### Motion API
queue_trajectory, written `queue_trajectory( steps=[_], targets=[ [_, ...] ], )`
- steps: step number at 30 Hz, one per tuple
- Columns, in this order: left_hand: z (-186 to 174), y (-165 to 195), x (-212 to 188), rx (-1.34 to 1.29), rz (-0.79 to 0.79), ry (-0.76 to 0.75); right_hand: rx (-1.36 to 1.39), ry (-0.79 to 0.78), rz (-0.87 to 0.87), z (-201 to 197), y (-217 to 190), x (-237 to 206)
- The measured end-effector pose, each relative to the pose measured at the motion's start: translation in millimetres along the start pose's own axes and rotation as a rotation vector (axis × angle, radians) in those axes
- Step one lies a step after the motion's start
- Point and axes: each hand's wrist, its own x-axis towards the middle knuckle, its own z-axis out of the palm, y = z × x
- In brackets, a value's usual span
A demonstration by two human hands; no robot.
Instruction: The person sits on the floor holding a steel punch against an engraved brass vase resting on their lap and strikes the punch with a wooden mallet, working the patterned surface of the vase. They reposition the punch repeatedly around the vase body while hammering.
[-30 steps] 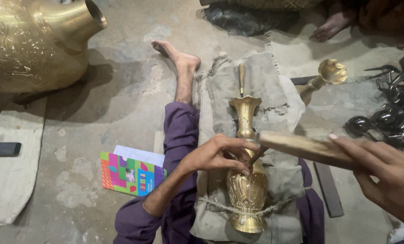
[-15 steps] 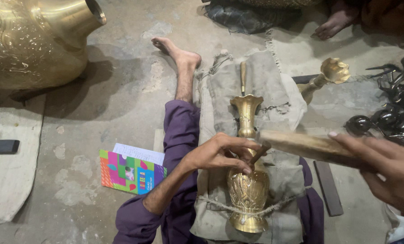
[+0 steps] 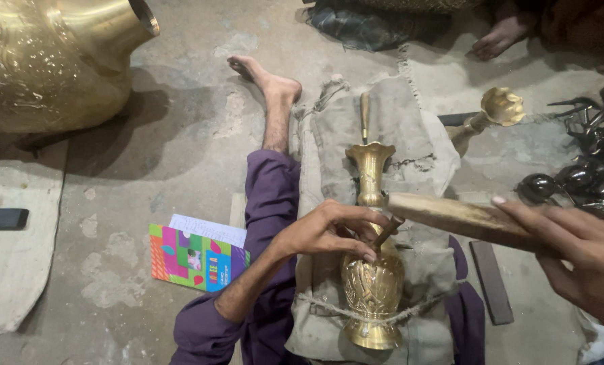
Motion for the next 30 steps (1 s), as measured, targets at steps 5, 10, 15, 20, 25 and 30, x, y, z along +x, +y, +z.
queue_trajectory(
  steps=[5,10,15,20,25,30],
  targets=[
    [-0.7,-5.3,-1.0,-0.108,0.004,-0.017,0.173,0.067,-0.022,2.4,5.0,3.6],
    [-1.3,-7.3,-0.6,-0.08,0.012,-0.014,-0.037,0.072,-0.136,-9.9,2.3,6.5],
    [-1.1,-8.2,-0.7,-0.082,-0.012,-0.008,-0.045,-0.147,0.048,-10.7,-13.2,6.7],
    [-1.0,-10.0,-0.7,-0.122,-0.01,-0.016,0.357,0.163,-0.134,-12.0,-15.3,7.5],
    [0.6,-9.5,-1.3,-0.132,0.002,-0.008,-0.019,-0.068,0.032,-16.3,-14.0,8.8],
    [-0.5,-9.3,-2.3,-0.079,-0.007,0.005,-0.167,-0.215,0.143,-15.6,-18.3,10.6]
  ],
)
